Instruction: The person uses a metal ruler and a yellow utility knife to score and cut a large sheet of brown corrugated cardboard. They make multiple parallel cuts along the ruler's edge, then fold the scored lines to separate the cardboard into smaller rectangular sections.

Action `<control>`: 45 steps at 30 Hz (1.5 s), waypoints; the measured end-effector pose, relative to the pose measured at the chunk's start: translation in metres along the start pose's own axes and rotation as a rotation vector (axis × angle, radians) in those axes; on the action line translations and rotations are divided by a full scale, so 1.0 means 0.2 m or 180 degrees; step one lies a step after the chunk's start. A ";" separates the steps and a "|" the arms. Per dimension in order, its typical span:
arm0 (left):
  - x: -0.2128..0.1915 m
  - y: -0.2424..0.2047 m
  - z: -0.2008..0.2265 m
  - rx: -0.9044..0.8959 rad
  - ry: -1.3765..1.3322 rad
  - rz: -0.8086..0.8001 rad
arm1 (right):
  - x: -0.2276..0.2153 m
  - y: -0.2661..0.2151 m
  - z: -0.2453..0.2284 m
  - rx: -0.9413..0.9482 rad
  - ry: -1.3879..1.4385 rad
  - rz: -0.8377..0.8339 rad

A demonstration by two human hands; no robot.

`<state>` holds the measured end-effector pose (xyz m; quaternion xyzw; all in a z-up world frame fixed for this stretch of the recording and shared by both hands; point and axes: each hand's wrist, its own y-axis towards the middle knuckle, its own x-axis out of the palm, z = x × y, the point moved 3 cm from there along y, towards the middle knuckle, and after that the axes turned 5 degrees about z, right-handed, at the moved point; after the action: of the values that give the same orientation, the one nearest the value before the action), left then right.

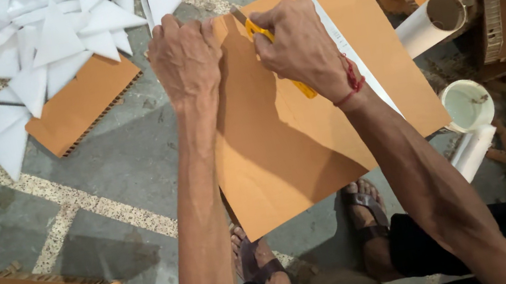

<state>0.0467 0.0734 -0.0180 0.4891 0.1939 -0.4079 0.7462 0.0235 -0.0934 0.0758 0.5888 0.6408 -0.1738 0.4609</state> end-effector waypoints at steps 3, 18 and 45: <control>0.02 -0.01 -0.01 0.0071 0.0034 0.0047 | 0.02 0.03 0.00 -0.0633 -0.0398 0.0260; -0.20 -0.23 0.16 0.0819 -0.0782 -0.0750 | 0.04 0.20 -0.05 0.0736 -0.0127 -0.0789; -0.67 -0.67 0.37 0.1157 -0.0987 -0.2044 | -0.06 -0.04 -0.08 0.0195 -0.0359 -0.1007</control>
<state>-0.1474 0.0392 0.0298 0.4603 0.1467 -0.7171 0.5024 0.0095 -0.0907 0.0916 0.4837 0.6931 -0.2965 0.4448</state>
